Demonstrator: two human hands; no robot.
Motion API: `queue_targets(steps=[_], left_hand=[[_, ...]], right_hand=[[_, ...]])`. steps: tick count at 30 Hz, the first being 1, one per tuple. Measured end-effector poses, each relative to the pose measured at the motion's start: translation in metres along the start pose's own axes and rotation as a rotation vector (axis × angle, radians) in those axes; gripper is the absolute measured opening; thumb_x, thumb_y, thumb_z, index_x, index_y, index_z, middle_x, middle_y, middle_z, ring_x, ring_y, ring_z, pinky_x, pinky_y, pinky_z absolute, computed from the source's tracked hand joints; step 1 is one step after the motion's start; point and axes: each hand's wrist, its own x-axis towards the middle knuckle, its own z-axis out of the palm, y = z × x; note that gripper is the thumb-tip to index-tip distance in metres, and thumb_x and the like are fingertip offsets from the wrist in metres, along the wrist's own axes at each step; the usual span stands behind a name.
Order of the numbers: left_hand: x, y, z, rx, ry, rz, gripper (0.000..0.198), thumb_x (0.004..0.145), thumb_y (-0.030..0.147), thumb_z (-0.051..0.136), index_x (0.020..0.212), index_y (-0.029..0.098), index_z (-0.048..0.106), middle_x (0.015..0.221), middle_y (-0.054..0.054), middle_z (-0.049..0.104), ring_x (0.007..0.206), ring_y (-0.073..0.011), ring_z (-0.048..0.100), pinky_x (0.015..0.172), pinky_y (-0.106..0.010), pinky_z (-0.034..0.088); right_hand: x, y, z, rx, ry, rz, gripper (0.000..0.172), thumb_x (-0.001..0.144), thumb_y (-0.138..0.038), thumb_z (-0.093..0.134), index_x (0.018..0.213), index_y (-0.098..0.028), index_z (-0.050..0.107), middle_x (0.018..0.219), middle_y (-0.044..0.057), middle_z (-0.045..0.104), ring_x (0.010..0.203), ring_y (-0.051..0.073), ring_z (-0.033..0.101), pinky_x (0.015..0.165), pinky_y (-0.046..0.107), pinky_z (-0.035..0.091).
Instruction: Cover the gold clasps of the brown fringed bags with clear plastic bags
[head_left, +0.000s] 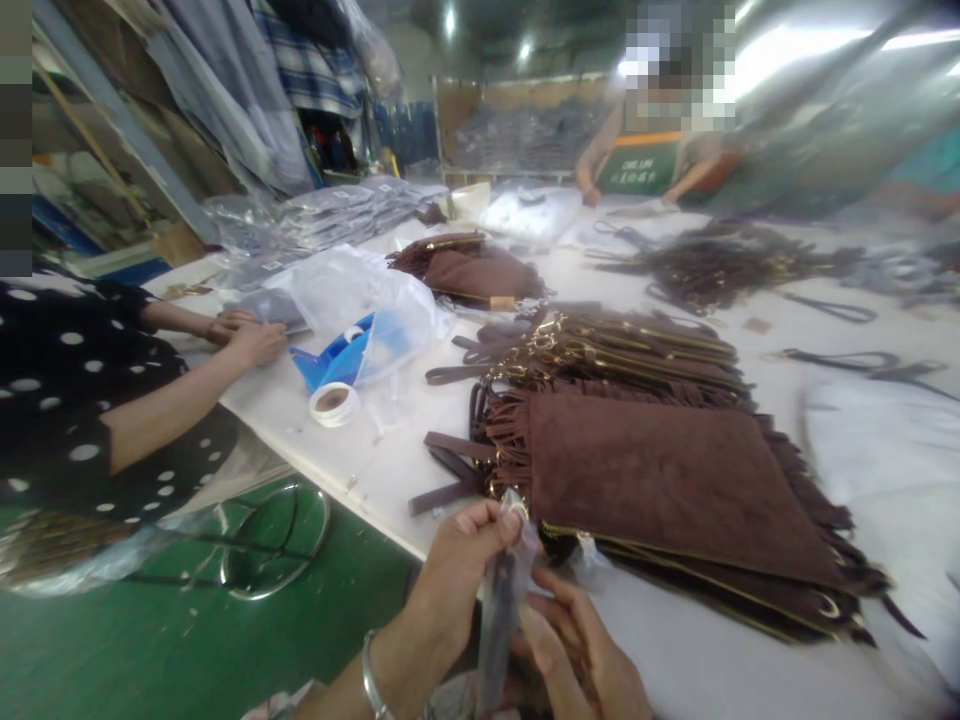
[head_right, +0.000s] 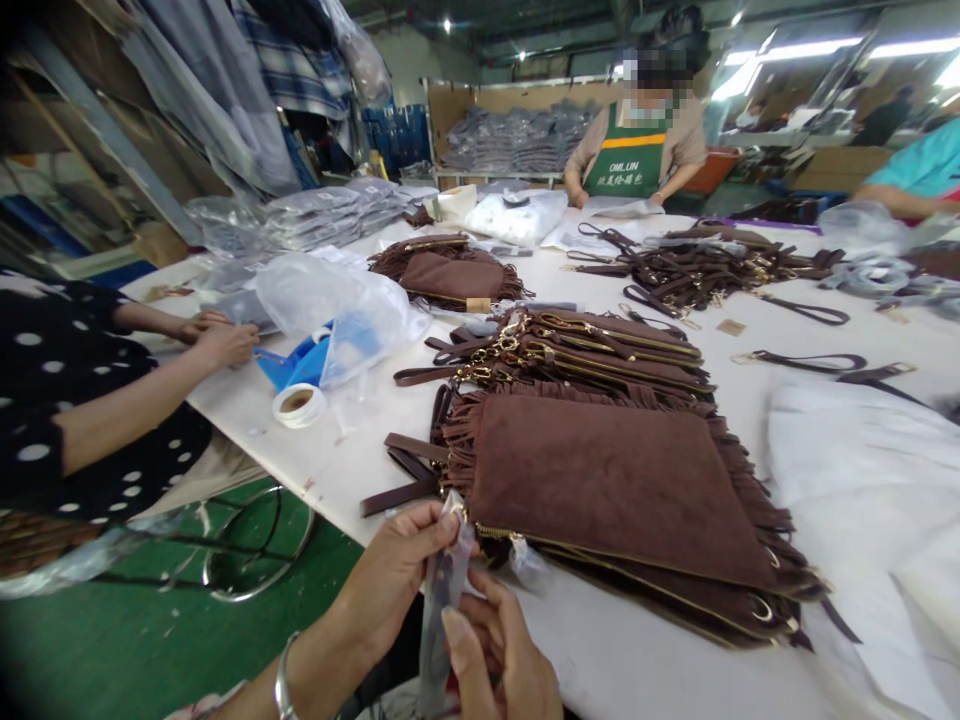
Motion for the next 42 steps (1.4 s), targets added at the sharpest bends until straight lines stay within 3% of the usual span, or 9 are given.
queue_targets(steps=[4,7,11,19,23,29,35,38,42], left_hand=[[-0.002,-0.004,0.005,-0.072,0.002,0.016,0.024,0.077,0.032,0.075,0.074,0.013,0.061,0.068,-0.003,0.064,0.057,-0.0109,0.055,0.056,-0.021,0.041],[-0.007,-0.005,0.001,-0.117,-0.043,-0.002,0.023,0.080,0.033,0.073,0.080,0.014,0.061,0.071,-0.003,0.064,0.056,-0.0112,0.056,0.054,-0.021,0.042],[-0.018,-0.005,-0.014,-0.154,-0.099,0.001,0.030,0.090,0.044,0.060,0.092,0.014,0.062,0.071,-0.003,0.063,0.057,-0.0130,0.057,0.057,-0.025,0.046],[-0.018,-0.010,-0.024,-0.147,0.087,-0.053,0.026,0.068,0.025,0.079,0.082,0.014,0.060,0.067,-0.002,0.062,0.057,-0.0125,0.057,0.056,-0.022,0.042],[-0.015,-0.009,-0.018,-0.103,0.118,-0.004,0.020,0.069,0.021,0.074,0.080,0.015,0.059,0.063,0.001,0.059,0.054,-0.0111,0.054,0.054,-0.021,0.039],[-0.019,-0.013,-0.014,0.128,0.173,0.182,0.010,0.074,0.018,0.065,0.077,0.017,0.056,0.063,0.003,0.057,0.056,-0.0103,0.049,0.054,-0.021,0.038],[-0.027,-0.022,-0.013,0.585,0.217,0.444,0.007,0.087,0.019,0.053,0.083,0.020,0.058,0.074,0.002,0.060,0.070,-0.0146,0.055,0.066,-0.023,0.040],[-0.028,-0.026,-0.015,0.606,0.195,0.441,0.008,0.090,0.022,0.051,0.085,0.020,0.057,0.076,0.001,0.060,0.071,-0.0151,0.056,0.066,-0.024,0.040],[-0.025,-0.028,-0.019,0.423,0.110,0.345,0.007,0.089,0.025,0.053,0.087,0.020,0.058,0.078,0.001,0.061,0.072,-0.0149,0.056,0.067,-0.024,0.043]], right_hand=[[0.013,-0.013,0.014,0.099,-0.005,0.084,0.038,0.080,-0.058,0.067,0.082,-0.020,0.061,0.054,-0.005,0.056,0.043,0.010,0.049,0.047,0.021,0.044],[0.018,-0.016,0.014,0.107,-0.007,0.066,0.038,0.080,-0.054,0.069,0.072,-0.019,0.057,0.050,-0.008,0.045,0.044,0.007,0.037,0.043,0.017,0.030],[0.019,-0.013,0.011,0.097,-0.038,0.076,0.036,0.082,-0.052,0.068,0.076,-0.017,0.060,0.050,-0.007,0.046,0.045,0.006,0.036,0.044,0.017,0.024],[0.015,-0.020,0.012,0.010,-0.045,0.074,0.039,0.077,-0.056,0.070,0.076,-0.018,0.062,0.051,-0.006,0.048,0.048,0.009,0.042,0.044,0.018,0.031],[0.010,-0.020,0.018,0.098,0.065,0.083,0.039,0.076,-0.055,0.071,0.084,-0.018,0.064,0.050,-0.006,0.050,0.047,0.009,0.041,0.044,0.018,0.032],[0.008,-0.017,0.023,0.197,0.112,0.064,0.035,0.076,-0.050,0.074,0.084,-0.018,0.063,0.049,-0.006,0.052,0.047,0.008,0.043,0.046,0.018,0.035],[0.010,-0.023,0.022,-0.035,0.196,-0.050,0.035,0.075,-0.053,0.072,0.081,-0.019,0.066,0.059,-0.002,0.061,0.052,0.013,0.052,0.048,0.021,0.043],[0.012,-0.023,0.021,-0.163,0.214,-0.130,0.034,0.077,-0.054,0.068,0.080,-0.020,0.066,0.068,0.002,0.067,0.059,0.017,0.060,0.053,0.023,0.050],[0.015,-0.018,0.017,-0.229,0.164,-0.180,0.033,0.081,-0.054,0.064,0.081,-0.021,0.066,0.068,0.001,0.067,0.057,0.016,0.061,0.052,0.021,0.050]])
